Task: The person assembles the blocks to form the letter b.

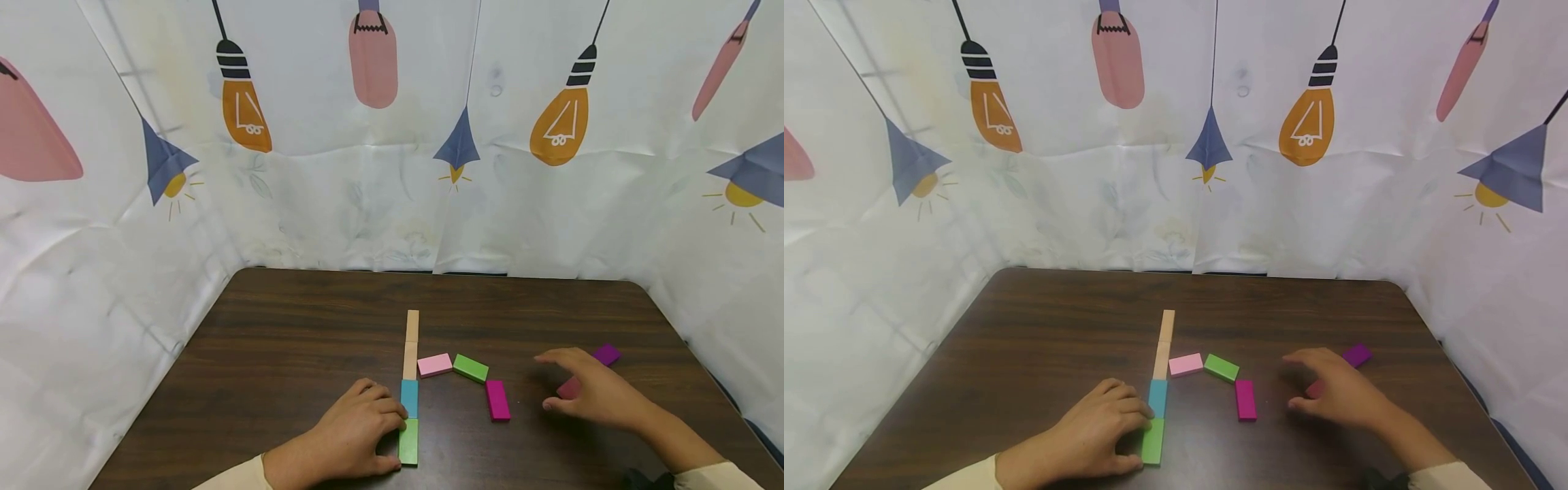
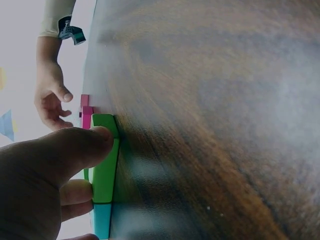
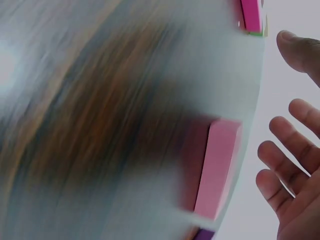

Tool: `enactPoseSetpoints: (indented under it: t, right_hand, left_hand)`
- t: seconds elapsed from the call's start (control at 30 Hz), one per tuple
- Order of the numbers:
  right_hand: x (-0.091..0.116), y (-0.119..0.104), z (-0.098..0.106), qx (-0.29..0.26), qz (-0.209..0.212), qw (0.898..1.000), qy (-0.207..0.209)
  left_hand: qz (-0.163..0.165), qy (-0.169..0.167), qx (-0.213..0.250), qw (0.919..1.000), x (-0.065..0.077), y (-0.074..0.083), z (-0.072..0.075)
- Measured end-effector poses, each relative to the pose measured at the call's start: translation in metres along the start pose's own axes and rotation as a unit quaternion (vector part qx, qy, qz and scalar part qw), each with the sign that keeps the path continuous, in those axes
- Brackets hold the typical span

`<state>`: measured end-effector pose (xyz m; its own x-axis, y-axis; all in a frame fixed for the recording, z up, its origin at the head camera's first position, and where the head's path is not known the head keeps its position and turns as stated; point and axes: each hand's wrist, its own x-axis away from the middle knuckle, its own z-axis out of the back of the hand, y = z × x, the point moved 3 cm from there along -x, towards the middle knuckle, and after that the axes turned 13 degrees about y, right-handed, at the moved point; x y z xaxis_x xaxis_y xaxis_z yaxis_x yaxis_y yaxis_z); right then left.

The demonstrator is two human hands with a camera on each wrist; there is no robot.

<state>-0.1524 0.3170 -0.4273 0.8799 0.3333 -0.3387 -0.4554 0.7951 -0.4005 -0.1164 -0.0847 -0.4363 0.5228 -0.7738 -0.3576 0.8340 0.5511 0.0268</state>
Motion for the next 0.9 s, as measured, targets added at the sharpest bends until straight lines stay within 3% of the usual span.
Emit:
enactPoseSetpoints:
  t: [0.67, 0.9]
  right_hand:
    - [0.018, 0.052, 0.027, 0.042, -0.039, 0.997, 0.057]
    - [0.022, 0.063, 0.026, 0.039, -0.041, 0.997, 0.054]
  left_hand:
    - [-0.004, 0.004, 0.0, 1.0, -0.001, 0.001, 0.001]
    - [-0.009, 0.014, -0.002, 0.9999, -0.001, 0.001, 0.001]
